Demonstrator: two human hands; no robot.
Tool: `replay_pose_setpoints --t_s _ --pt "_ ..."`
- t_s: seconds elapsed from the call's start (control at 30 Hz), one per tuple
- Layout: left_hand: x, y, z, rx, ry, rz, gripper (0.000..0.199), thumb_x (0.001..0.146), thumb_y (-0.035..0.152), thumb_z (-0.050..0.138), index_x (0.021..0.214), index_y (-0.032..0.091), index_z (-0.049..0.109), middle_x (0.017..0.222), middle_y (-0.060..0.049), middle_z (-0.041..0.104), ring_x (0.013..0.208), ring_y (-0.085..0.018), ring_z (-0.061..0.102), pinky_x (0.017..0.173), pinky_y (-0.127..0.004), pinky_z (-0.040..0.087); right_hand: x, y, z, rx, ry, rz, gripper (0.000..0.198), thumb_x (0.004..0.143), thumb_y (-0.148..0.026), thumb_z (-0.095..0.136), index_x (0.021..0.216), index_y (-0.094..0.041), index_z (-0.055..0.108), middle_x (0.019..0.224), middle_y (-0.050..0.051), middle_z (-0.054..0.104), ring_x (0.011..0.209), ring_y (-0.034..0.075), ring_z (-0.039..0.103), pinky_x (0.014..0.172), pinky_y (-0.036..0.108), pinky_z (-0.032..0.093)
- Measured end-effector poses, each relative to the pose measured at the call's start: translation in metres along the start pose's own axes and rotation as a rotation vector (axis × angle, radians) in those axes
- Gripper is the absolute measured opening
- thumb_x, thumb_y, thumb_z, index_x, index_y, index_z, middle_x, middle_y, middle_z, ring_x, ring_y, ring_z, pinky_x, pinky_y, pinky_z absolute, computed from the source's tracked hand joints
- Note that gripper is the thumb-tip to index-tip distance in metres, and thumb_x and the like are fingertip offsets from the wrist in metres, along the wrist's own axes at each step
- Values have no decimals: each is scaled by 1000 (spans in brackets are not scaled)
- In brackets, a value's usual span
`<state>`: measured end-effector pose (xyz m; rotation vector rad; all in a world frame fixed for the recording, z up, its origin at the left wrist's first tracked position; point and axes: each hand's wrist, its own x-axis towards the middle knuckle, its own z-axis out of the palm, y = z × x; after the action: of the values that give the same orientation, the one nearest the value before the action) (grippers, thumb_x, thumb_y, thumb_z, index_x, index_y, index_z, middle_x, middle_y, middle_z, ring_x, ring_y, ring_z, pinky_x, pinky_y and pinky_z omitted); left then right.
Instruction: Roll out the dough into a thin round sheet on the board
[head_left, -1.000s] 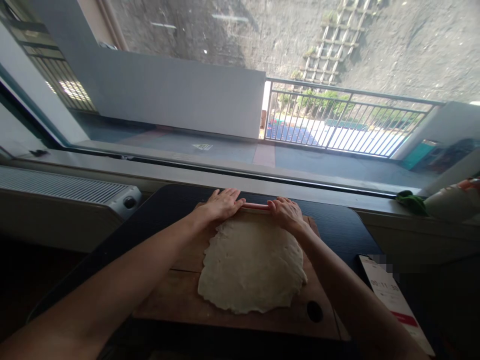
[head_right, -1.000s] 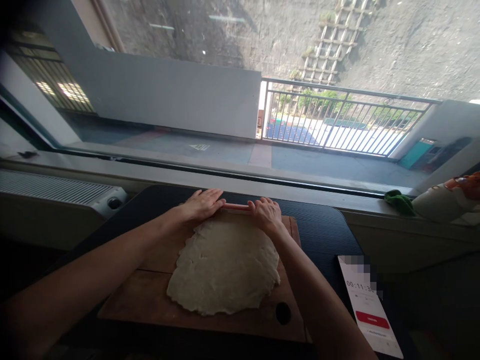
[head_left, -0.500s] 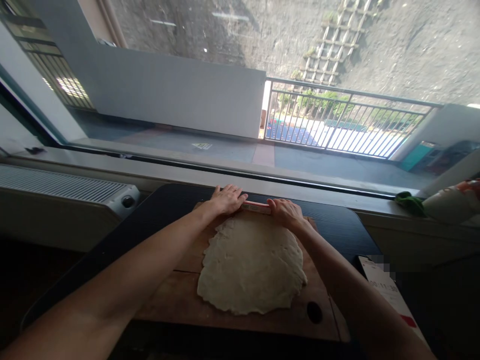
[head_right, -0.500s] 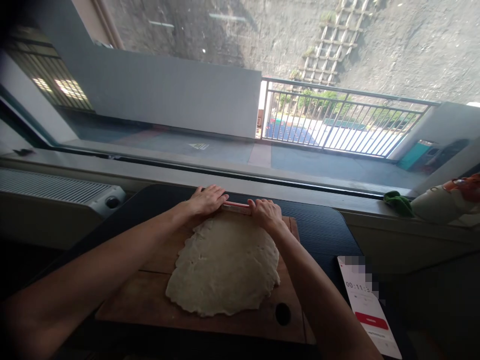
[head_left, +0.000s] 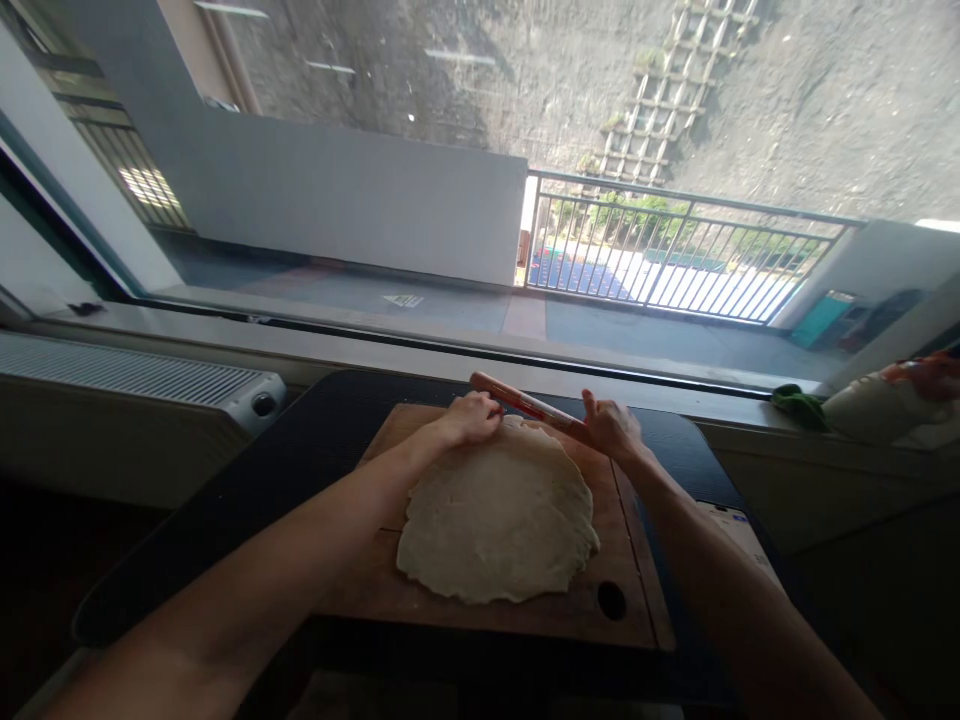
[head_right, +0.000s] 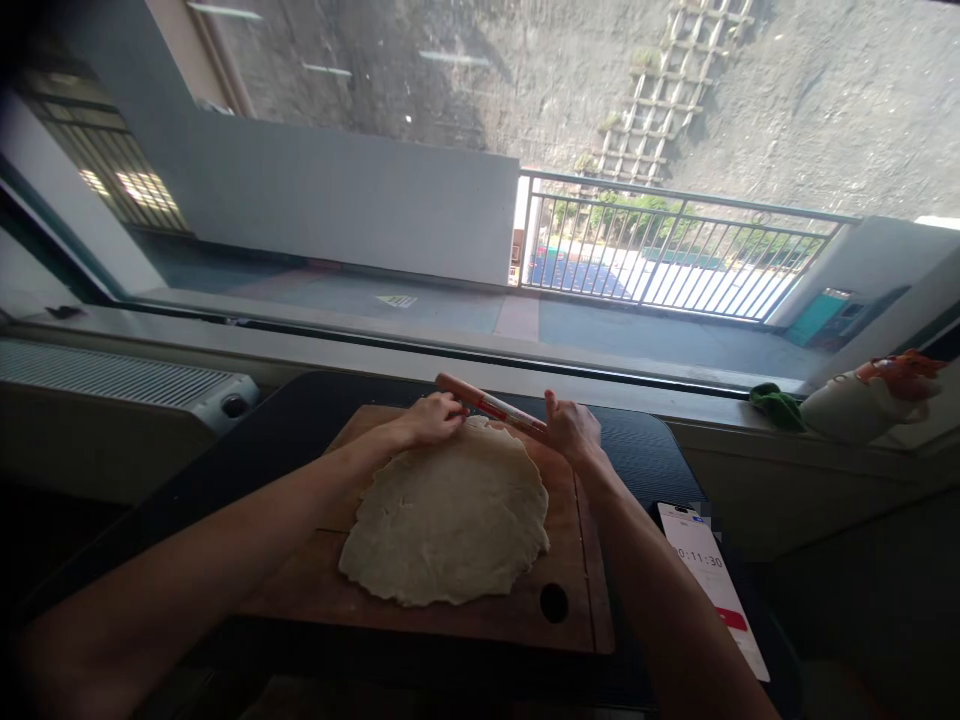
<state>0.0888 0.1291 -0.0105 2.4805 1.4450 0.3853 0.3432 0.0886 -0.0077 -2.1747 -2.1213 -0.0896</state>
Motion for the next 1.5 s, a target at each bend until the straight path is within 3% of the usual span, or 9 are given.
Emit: replay_pose_setpoints --t_s 0.13,0.27,0.5,0.73,0.97,1.13,1.27,1.4,1.5 --pt "16 9 11 -10 -48 -36 26 78 36 47 73 23 70 80 -2 68 79 -19 61 69 -27 46 -26 24 8 45 33 211 63 89 -62 21 108 -18 62 79 13 68 71 25 64 62 32 42" --pt "29 18 12 -3 -77 -32 24 74 35 49 71 25 70 73 0 68 73 -18 61 65 -25 45 -35 21 15 119 57 352 72 93 -53 2 96 -19 66 85 14 68 83 25 65 71 34 42" --pt "27 24 10 -6 -38 17 26 75 35 47 83 29 71 88 1 70 82 -19 62 70 -26 44 -53 14 8 90 56 42 55 90 -61 24 94 -23 63 91 7 67 83 20 62 69 28 39" --pt "26 15 11 -50 -27 -21 25 73 38 52 82 25 71 87 -2 71 83 -19 62 71 -25 45 -56 40 -4 89 -2 58 48 91 -55 29 99 -26 65 93 6 64 81 19 59 65 26 36" --pt "30 15 12 -155 -80 34 26 73 36 50 82 22 70 84 -1 70 78 -17 62 66 -22 45 -31 18 -1 319 44 -57 35 86 -45 47 112 -24 59 99 4 64 85 17 57 68 23 37" --pt "25 12 9 -233 -130 46 31 74 39 48 88 21 70 86 0 70 76 -16 63 64 -21 45 -21 6 -3 506 -154 -57 39 81 -50 50 103 -21 63 84 1 66 72 15 57 57 21 36" --pt "25 8 7 -260 -147 -20 29 70 36 52 87 20 70 84 -1 71 76 -17 63 64 -22 45 -21 11 -7 509 -322 -45 44 78 -51 53 108 -19 61 84 2 66 68 15 57 57 22 38" --pt "27 2 6 -267 -143 -39 28 69 36 53 84 20 70 84 -2 71 77 -18 62 62 -22 44 -15 4 -5 437 -92 -156 49 75 -42 59 121 -23 54 107 6 62 91 19 57 73 25 41" --pt "27 -2 8 -329 -160 -30 31 70 41 54 85 20 70 83 -1 70 76 -18 63 61 -22 44 -1 -16 4 462 94 -298 34 79 -33 57 111 -26 61 114 4 59 106 20 51 87 28 39"
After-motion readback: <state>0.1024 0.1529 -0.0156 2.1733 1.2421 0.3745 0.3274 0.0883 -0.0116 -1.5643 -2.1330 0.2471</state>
